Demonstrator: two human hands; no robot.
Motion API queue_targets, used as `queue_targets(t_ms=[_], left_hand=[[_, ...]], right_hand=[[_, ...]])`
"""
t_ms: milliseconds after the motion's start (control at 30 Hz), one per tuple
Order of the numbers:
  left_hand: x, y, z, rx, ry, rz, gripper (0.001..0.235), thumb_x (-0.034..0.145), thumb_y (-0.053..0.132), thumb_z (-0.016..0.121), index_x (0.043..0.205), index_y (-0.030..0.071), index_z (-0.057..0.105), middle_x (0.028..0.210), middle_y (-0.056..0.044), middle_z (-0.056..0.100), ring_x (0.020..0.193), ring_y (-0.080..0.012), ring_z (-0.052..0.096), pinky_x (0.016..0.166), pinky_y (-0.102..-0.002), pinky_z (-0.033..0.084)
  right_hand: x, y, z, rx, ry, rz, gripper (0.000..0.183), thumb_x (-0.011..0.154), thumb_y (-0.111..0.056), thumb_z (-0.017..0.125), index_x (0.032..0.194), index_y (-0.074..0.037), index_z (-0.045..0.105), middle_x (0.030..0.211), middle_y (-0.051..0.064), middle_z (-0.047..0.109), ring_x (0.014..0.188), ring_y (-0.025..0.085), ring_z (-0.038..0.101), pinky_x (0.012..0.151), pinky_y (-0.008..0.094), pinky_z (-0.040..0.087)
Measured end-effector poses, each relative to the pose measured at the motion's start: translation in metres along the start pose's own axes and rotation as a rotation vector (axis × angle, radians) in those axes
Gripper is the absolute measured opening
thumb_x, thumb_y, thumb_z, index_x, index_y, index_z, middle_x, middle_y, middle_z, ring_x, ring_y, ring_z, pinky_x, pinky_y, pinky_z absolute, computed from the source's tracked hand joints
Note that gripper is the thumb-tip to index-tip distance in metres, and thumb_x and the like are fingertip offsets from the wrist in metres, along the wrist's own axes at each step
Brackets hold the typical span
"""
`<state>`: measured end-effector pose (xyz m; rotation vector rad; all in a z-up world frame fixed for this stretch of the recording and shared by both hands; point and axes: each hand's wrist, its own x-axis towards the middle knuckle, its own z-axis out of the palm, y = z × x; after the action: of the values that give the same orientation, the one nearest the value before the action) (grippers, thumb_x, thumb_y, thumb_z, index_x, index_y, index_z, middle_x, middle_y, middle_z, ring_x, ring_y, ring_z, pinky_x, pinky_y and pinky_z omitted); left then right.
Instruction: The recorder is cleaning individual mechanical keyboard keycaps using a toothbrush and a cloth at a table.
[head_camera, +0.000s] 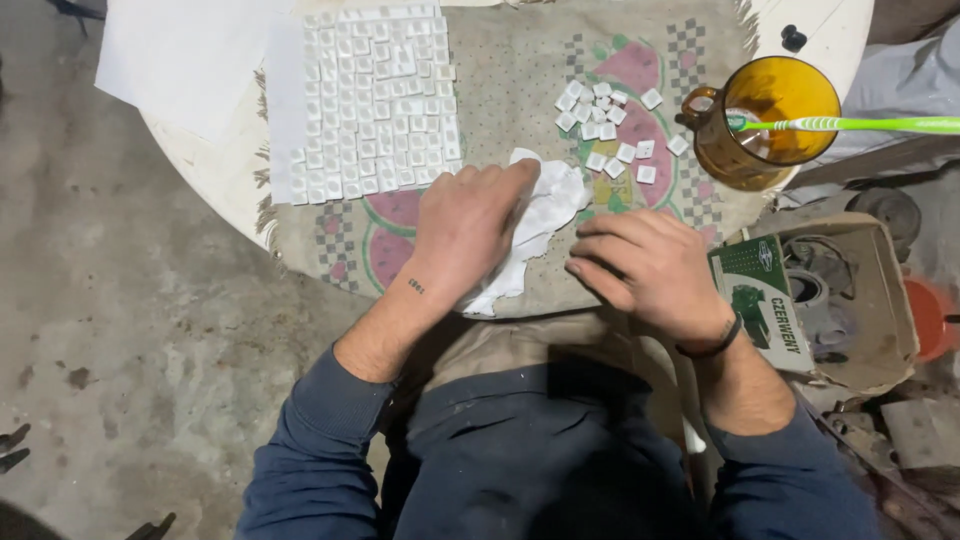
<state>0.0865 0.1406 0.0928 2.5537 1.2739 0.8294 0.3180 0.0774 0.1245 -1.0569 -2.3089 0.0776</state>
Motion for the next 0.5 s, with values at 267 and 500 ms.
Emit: queue_targets(t_ms=[267, 500], left_hand=[[-0.030, 0.002, -0.012, -0.737, 0.137, -0.220, 0.043, 0.100, 0.008, 0.071, 0.142, 0.013, 0.062, 0.104, -0.008, 0.066, 0.079, -0.0121, 0.058, 0.069, -0.026, 0.049], [-0.043, 0.016, -0.034, -0.659, 0.316, -0.257, 0.052, 0.095, 0.007, 0.079, 0.142, 0.010, 0.058, 0.118, -0.005, 0.065, 0.085, -0.0059, 0.060, 0.069, -0.021, 0.051]], right_hand=[[0.004, 0.007, 0.018, -0.010, -0.057, 0.314, 0.031, 0.085, -0.037, 0.083, 0.096, -0.011, 0.070, 0.099, 0.003, 0.073, 0.095, 0.028, 0.068, 0.081, 0.039, 0.051], [0.014, 0.006, 0.045, 0.953, -0.191, 0.448, 0.040, 0.102, -0.036, 0.066, 0.125, -0.003, 0.065, 0.104, 0.003, 0.070, 0.093, 0.013, 0.063, 0.080, 0.029, 0.051]])
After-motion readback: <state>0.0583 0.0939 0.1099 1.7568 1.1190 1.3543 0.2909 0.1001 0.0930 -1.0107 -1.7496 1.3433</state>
